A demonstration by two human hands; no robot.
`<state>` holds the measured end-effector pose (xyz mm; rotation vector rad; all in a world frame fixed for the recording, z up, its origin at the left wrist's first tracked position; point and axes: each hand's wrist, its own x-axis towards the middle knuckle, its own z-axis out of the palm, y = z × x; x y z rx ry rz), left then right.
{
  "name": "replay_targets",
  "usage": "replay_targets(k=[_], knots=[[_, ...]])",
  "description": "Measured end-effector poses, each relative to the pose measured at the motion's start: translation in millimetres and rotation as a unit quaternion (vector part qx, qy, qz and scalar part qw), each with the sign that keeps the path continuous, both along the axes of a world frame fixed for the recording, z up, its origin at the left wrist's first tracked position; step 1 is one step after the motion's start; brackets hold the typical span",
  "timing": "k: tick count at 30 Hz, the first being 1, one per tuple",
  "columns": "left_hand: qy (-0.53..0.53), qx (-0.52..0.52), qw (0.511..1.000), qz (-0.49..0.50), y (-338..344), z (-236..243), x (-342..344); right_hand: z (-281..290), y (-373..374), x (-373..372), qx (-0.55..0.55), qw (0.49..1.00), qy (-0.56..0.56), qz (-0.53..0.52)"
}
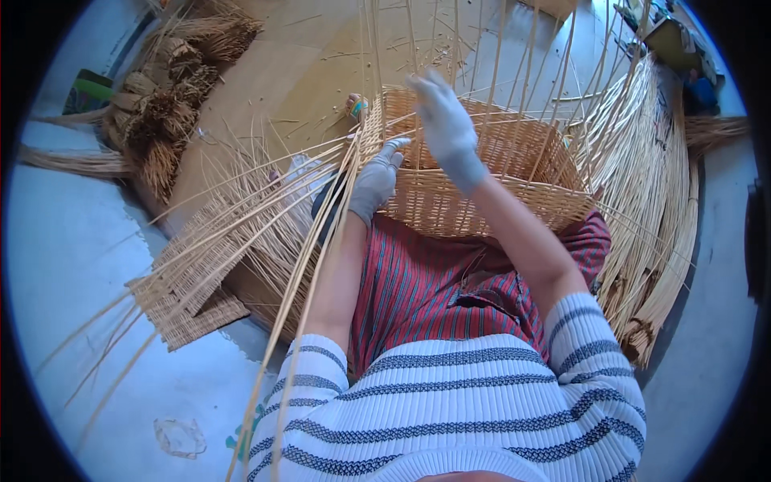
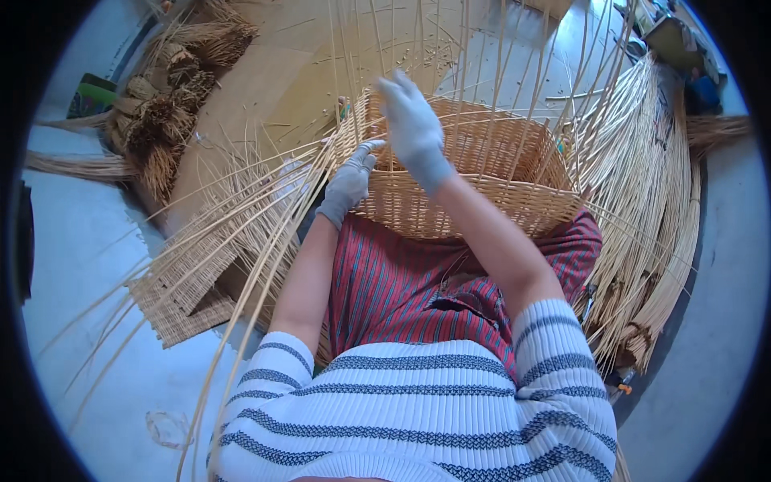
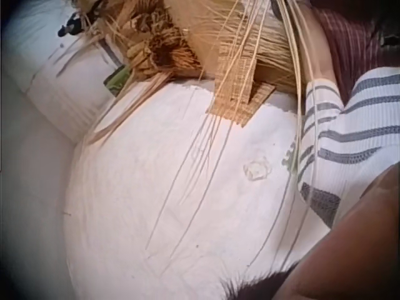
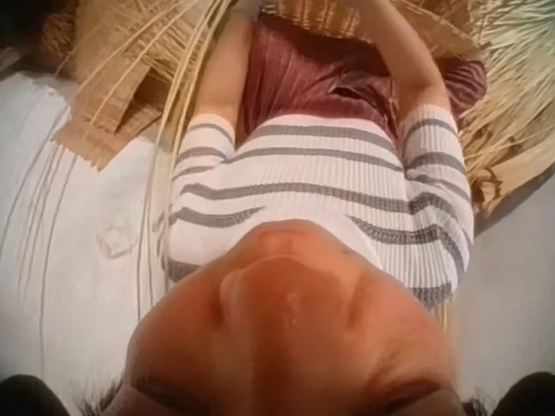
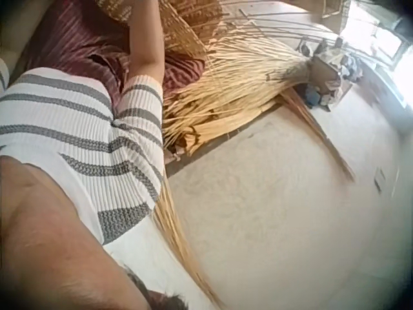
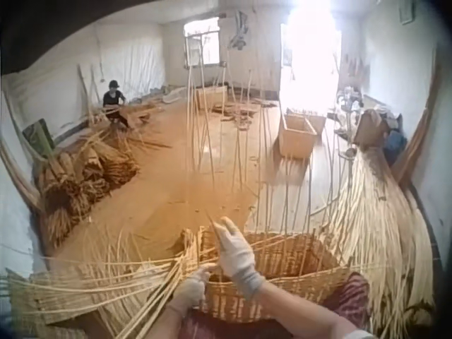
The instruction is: Weaving a large wicker basket while sitting on the floor.
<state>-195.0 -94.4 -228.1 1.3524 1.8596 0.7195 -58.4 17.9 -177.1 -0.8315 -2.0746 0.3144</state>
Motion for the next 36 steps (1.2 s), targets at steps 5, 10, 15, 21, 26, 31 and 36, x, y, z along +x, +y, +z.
replay_targets(k=[5,10,15,21,26,31,36], knots=[[-0.103,0.003,0.995,0.008,1.3,-28.9,-9.2,-9.9,14.3,14.1,-0.288,0.868,0.347,0.207],[-0.316,-0.038,0.946,0.062,-0.3,-13.7,-1.4,-83.6,-73.4,116.8,-0.373,0.823,0.427,0.042],[-0.154,-0.055,0.966,0.202,12.1,-16.2,29.0,-78.2,-91.8,111.3,-0.392,0.83,0.397,0.022],[0.123,0.364,0.897,0.216,7.2,-11.2,55.7,-81.0,-51.2,174.1,-0.383,0.809,0.436,-0.092],[0.058,0.042,0.997,-0.005,28.7,-14.0,82.2,-57.1,-49.7,138.7,-0.386,0.828,0.387,-0.127],[-0.079,-0.076,0.992,0.058,37.6,-0.9,113.2,-23.3,60.4,96.8,0.022,0.998,0.029,-0.042],[-0.064,0.103,0.987,0.105,21.3,-30.9,100.6,-76.1,-45.4,192.1,-0.322,0.836,0.445,-0.001]])
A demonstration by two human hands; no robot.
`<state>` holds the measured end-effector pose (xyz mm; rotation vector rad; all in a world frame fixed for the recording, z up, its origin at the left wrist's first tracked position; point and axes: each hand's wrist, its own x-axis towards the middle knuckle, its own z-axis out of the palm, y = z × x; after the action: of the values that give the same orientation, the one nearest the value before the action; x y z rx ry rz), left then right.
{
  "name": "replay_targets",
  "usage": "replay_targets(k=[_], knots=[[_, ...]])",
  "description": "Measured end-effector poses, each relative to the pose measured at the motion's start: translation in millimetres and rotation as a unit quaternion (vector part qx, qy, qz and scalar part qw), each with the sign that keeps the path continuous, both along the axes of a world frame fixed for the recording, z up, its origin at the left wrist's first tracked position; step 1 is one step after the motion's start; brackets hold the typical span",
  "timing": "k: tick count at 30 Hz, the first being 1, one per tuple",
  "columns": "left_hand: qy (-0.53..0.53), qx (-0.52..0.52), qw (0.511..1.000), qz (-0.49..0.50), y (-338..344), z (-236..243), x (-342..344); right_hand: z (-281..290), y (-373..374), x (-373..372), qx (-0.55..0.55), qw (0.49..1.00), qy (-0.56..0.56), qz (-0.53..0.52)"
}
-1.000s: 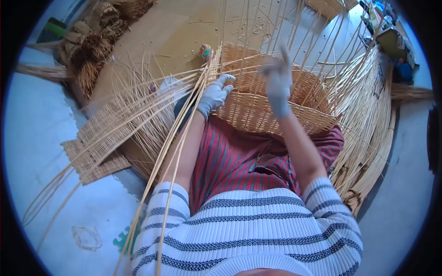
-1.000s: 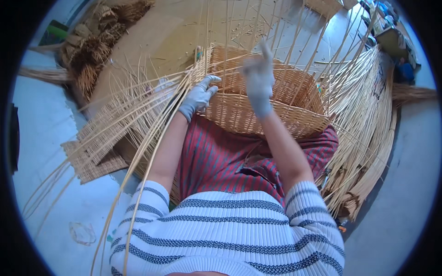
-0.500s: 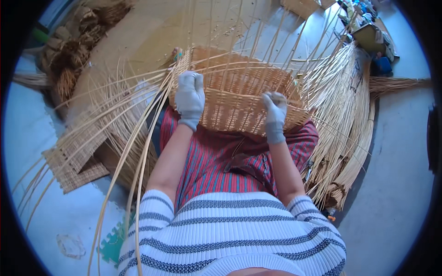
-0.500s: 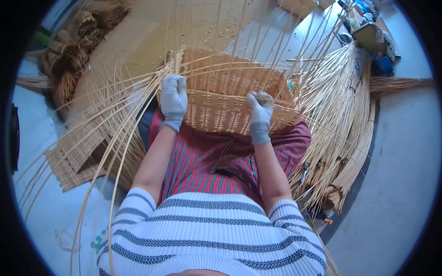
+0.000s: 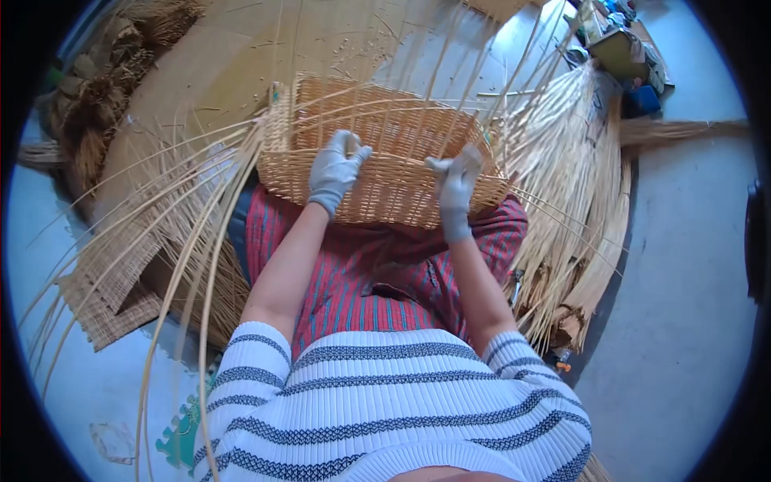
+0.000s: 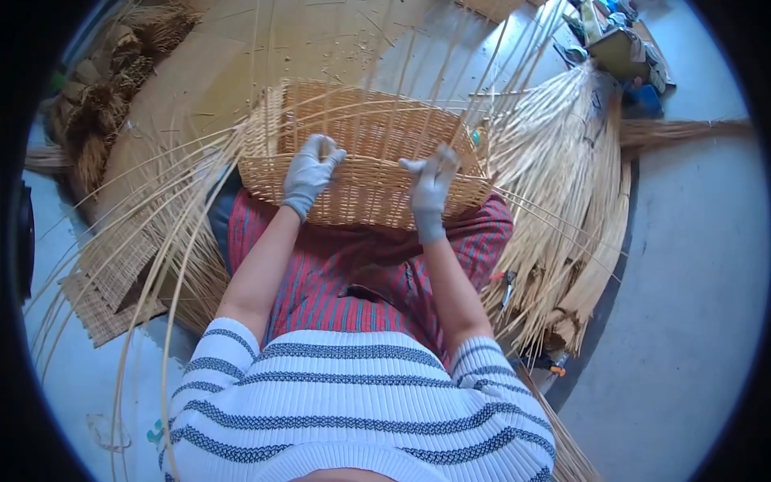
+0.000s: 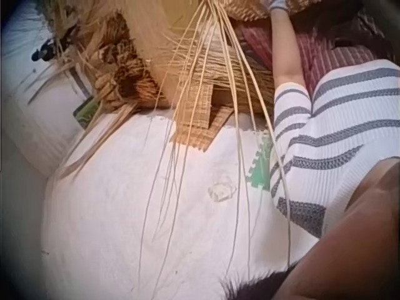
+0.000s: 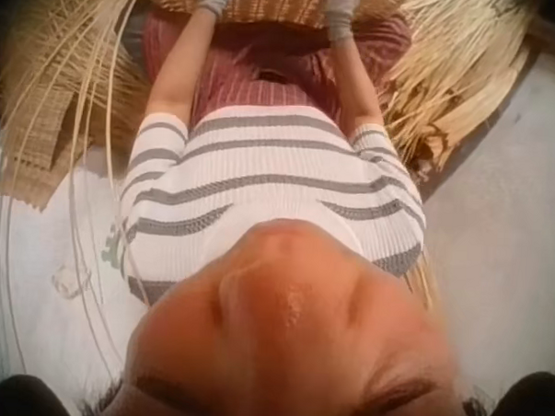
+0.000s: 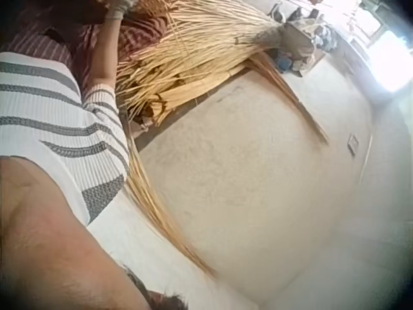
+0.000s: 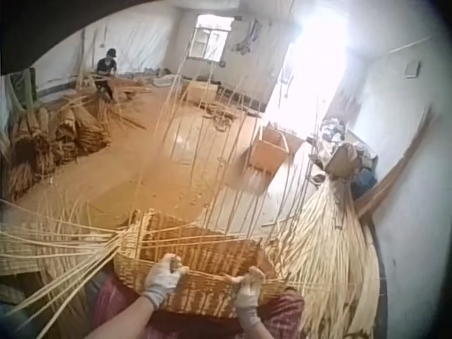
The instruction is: Weaving a large wicker basket while sitting on the floor.
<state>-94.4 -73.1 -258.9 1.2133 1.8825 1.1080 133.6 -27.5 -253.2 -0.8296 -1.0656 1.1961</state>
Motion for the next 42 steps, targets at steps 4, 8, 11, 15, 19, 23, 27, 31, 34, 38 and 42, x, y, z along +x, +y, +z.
replay_targets(k=[4,8,11,15,19,23,27,31,34,38,42], knots=[[0.074,0.187,0.978,0.058,3.7,27.5,37.0,-19.9,-31.1,85.8,-0.13,0.991,0.025,-0.023],[-0.14,-0.182,0.953,-0.196,41.5,34.9,73.0,-2.9,-6.5,64.0,-0.137,0.98,-0.066,-0.13],[-0.045,-0.141,0.979,-0.143,43.5,13.6,91.0,59.4,58.0,14.4,0.286,0.885,-0.338,-0.144],[-0.056,-0.177,0.972,-0.142,52.0,41.6,106.6,55.0,126.2,24.1,0.097,0.833,-0.54,-0.077],[-0.007,-0.064,0.994,-0.093,35.5,19.6,97.6,4.2,14.1,94.9,-0.026,0.995,0.035,-0.088],[0.194,0.206,0.951,-0.12,13.8,41.8,126.1,-1.1,-15.0,174.2,-0.189,0.968,-0.071,-0.148],[0.32,0.008,0.906,-0.278,11.5,36.9,185.4,56.0,54.8,107.7,0.151,0.962,-0.177,-0.144],[0.415,0.028,0.878,-0.235,27.8,18.0,194.9,72.3,108.8,105.8,0.008,0.953,-0.3,-0.041],[0.466,0.052,0.853,-0.228,32.5,12.3,198.9,14.4,57.0,185.2,0.024,0.969,-0.002,-0.246],[0.431,0.044,0.864,-0.257,35.0,21.5,197.0,9.6,-37.2,179.0,-0.192,0.955,-0.108,-0.199],[0.067,0.098,0.954,-0.275,0.5,42.9,147.0,33.1,-22.2,108.0,-0.167,0.979,-0.1,-0.068]])
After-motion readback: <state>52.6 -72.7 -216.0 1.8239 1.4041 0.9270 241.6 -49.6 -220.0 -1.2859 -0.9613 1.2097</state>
